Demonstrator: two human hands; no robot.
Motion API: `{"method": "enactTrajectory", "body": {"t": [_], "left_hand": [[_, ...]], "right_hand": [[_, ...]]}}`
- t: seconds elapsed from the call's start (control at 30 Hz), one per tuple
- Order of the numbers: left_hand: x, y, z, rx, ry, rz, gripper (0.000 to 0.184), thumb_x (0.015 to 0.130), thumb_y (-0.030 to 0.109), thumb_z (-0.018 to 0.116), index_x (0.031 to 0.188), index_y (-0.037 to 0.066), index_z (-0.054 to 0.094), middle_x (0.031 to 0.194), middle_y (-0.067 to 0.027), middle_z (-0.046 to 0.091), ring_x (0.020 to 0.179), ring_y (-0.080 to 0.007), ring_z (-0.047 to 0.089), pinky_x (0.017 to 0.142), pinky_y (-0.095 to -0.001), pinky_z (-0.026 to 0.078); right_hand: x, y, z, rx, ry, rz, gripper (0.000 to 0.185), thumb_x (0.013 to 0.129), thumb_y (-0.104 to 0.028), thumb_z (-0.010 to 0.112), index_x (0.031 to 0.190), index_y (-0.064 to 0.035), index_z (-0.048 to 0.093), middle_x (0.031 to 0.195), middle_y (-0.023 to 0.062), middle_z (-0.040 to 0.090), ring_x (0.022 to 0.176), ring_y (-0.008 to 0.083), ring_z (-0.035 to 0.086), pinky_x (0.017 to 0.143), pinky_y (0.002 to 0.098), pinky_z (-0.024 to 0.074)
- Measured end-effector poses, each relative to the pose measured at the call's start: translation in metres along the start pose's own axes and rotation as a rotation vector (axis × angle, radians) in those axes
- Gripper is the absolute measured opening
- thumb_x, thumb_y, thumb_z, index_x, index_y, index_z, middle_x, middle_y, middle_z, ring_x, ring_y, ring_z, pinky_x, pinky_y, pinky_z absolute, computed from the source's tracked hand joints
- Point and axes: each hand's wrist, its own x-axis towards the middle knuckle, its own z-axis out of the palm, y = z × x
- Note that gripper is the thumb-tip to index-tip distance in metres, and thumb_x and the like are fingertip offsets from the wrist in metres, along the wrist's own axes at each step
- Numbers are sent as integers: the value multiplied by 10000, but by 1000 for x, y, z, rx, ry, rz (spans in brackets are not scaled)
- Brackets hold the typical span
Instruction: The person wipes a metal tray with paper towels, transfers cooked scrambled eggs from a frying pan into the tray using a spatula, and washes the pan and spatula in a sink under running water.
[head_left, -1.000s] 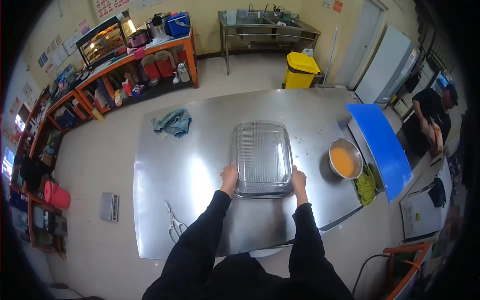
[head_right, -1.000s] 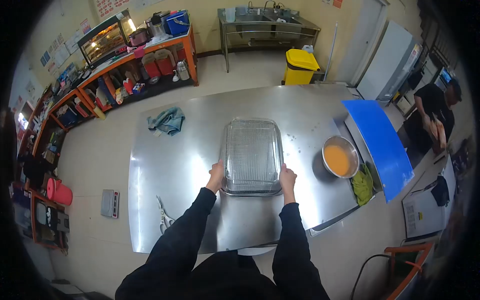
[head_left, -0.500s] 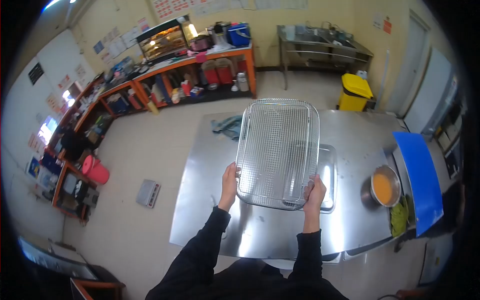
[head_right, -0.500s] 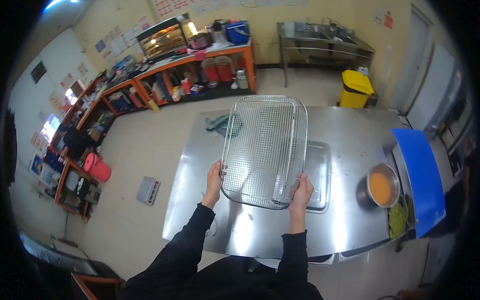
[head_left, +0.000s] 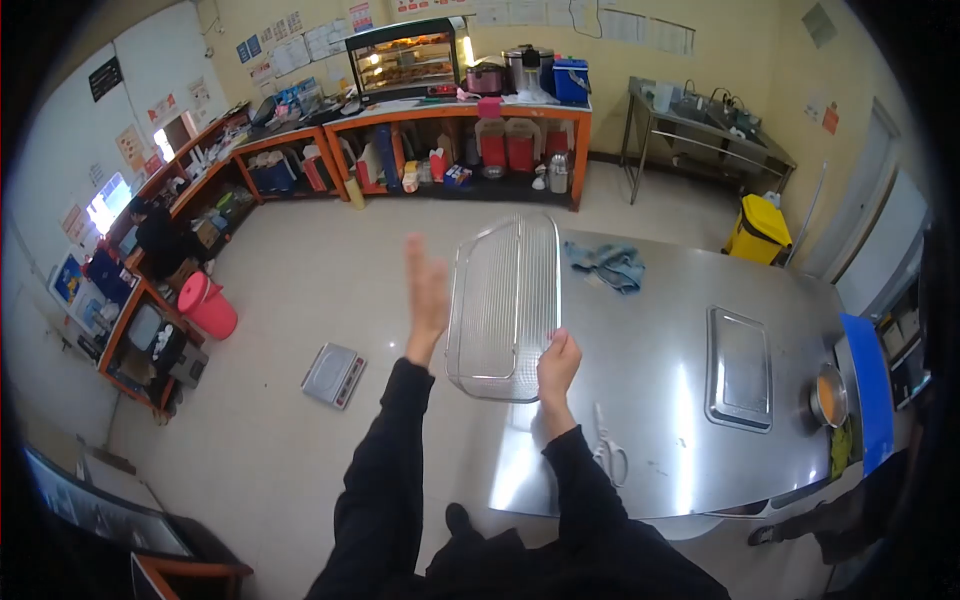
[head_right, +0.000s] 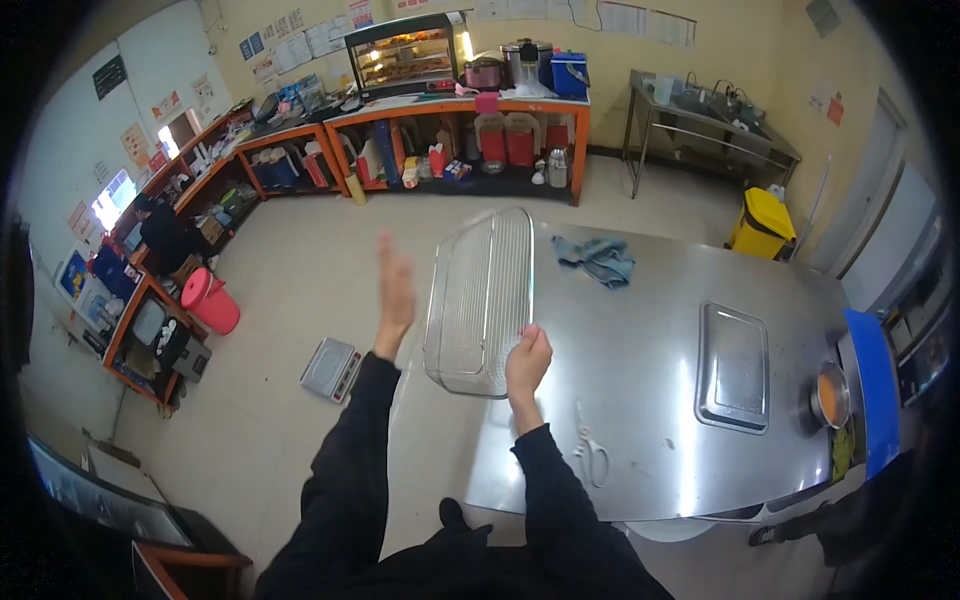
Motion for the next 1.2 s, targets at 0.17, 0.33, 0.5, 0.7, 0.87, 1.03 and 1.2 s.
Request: {"method": "enactTrajectory", "body": {"t": [0.17, 0.33, 0.5, 0.7, 0.87, 1.03, 1.2], "left_hand": [[-17, -54, -54, 122, -184, -133, 600, 967, 292, 345, 1465, 35, 132, 1531, -156, 123, 1415, -322, 99, 1123, -457, 55], [22, -101, -21, 113, -337, -10, 615, 976, 337, 337, 1463, 26, 126, 1537, -149, 84, 1416, -309, 91, 1129, -438, 73], [42, -138, 2, -432, -90, -184, 660, 988, 425, 277, 1464, 30, 47, 1542, -138, 2, 1420, -281, 32, 1139, -408, 54], [90, -110, 25, -1073, -254, -446, 749, 946, 551, 267, 1475, 104, -19, 1543, -97, -21, 1423, -273, 25, 1136, -438, 13], [141, -107, 67, -1313, -276, -702, 809, 897, 647, 246, 1480, 165, -41, 1548, -99, -30, 1425, -274, -12, 1098, -540, -36], [188, -130, 63, -1174, -178, -617, 798, 896, 641, 273, 1486, 175, 5, 1551, -94, -20, 1426, -272, -5, 1084, -563, -67], [196, -113, 104, -1408, -147, -479, 745, 913, 567, 301, 1485, 146, 74, 1549, -89, 19, 1424, -232, 19, 1093, -549, -27]], "right_hand": [[-52, -10, 83, -29, 12, 58, 350, 962, -214, 415, 812, 50, 589, 723, 149, 613, 689, 238, 560, 674, 361, 438], [-38, 3, 126, -124, 145, -26, 349, 961, -201, 404, 750, 30, 558, 660, 158, 568, 630, 233, 535, 624, 360, 420], [-8, -38, 127, -222, 122, -77, 297, 948, -231, 441, 841, -15, 616, 772, 176, 644, 729, 357, 620, 651, 402, 469], [48, -55, 143, -275, 321, -461, 206, 924, -208, 520, 806, -96, 645, 666, 74, 631, 550, 247, 612, 490, 320, 440], [82, -67, 162, -375, 288, -700, 176, 902, -216, 576, 788, -109, 657, 602, 57, 607, 458, 207, 549, 433, 304, 390], [138, -73, 163, -242, 554, -597, 195, 904, -200, 587, 773, -77, 661, 552, 45, 570, 408, 144, 485, 413, 268, 353], [119, -61, 182, -318, 376, -621, 199, 898, -191, 600, 761, -58, 655, 576, 35, 599, 419, 124, 485, 414, 257, 353]]}}
